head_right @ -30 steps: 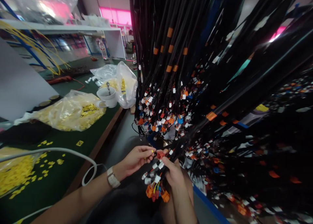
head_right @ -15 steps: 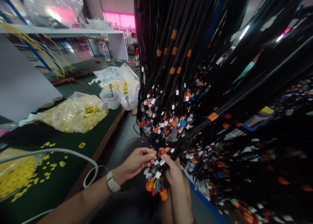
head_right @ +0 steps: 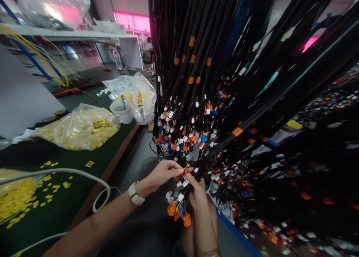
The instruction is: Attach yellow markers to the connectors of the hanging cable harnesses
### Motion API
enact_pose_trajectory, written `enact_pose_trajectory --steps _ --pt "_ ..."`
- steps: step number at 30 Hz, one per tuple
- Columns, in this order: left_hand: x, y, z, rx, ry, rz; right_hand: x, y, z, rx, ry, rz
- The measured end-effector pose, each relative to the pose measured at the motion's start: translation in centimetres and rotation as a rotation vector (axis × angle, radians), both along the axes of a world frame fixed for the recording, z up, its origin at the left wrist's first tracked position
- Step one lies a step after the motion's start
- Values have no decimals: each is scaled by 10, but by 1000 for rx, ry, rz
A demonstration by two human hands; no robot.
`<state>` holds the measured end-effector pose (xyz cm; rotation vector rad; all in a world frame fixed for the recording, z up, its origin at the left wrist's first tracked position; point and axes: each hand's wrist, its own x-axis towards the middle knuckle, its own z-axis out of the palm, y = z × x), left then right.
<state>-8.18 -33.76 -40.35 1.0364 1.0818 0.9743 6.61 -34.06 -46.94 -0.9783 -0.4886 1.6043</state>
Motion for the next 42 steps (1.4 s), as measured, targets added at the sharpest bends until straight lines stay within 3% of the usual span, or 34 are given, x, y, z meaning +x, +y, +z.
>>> enact_pose_trajectory --steps 6,13,20,27,37,42 --pt "2 2 -4 35 134 -54 7 -6 1 42 34 14" --pt "7 0 -7 63 220 -6 12 -4 -6 42 4 -6" --pt "10 3 -7 157 473 -10 12 0 -6 43 9 4" --pt "12 6 -14 166 484 -46 9 3 -8 53 19 16" --pt "8 3 2 224 605 -11 6 2 -5 79 -9 15" --pt "5 4 -5 196 542 -20 5 1 -5 56 -20 0"
